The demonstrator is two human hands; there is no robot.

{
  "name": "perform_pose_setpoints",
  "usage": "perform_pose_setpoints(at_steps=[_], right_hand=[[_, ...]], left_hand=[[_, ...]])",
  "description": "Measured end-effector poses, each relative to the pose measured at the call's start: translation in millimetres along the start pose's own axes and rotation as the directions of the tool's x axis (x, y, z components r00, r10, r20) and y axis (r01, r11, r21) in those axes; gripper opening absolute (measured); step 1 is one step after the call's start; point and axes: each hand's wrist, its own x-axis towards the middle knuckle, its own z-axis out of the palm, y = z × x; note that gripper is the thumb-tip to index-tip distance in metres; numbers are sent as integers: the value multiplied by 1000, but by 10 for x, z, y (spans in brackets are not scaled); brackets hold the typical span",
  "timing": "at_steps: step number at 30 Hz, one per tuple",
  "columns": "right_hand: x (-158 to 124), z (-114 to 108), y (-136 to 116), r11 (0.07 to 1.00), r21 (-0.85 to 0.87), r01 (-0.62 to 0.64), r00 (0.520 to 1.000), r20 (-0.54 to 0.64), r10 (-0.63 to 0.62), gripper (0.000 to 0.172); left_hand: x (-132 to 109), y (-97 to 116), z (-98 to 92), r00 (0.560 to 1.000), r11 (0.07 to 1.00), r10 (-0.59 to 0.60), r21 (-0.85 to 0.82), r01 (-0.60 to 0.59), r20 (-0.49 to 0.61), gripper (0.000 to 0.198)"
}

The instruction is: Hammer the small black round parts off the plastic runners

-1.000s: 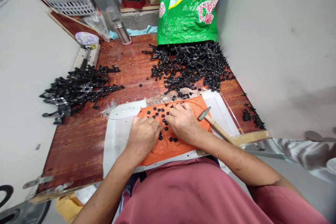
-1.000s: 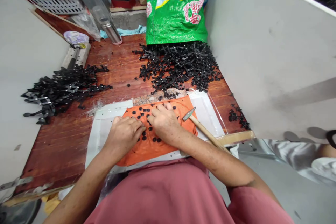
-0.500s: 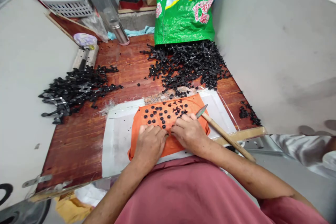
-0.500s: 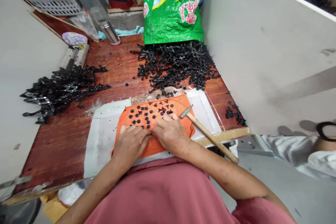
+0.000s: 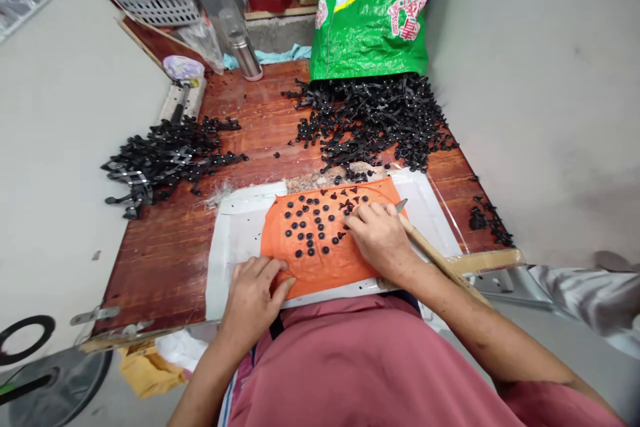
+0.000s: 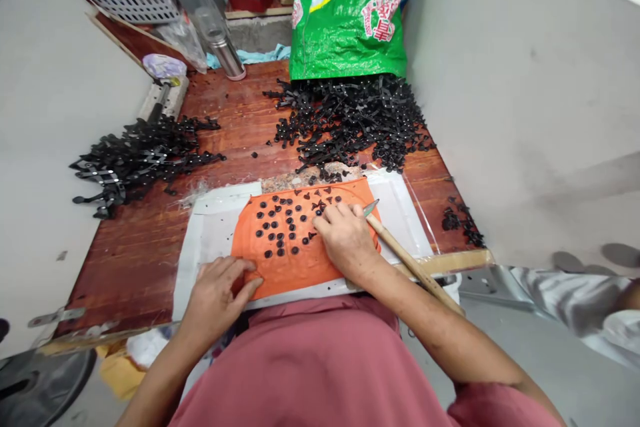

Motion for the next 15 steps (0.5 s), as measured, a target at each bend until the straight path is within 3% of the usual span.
perform_pose_setpoints(at_steps=[4, 8, 11, 15], right_hand=[[24, -26, -23, 996, -54, -64, 996, -67, 60, 20], [-4, -58, -79, 998, 59, 35, 999, -24, -34, 18], [-19, -14, -119, 995, 83, 56, 998, -18, -55, 14], [-11, 103, -135, 997, 36, 75, 997, -23, -74, 18]], left_hand=[[-54, 4, -12, 999, 1000, -4, 14, 4, 35, 17], [60, 62, -50, 999, 1000, -21, 10, 22, -39, 19], [196, 113, 28, 997, 999, -27, 17, 29, -79, 20], [315, 121, 146, 999, 996, -40, 74, 43, -36, 16]])
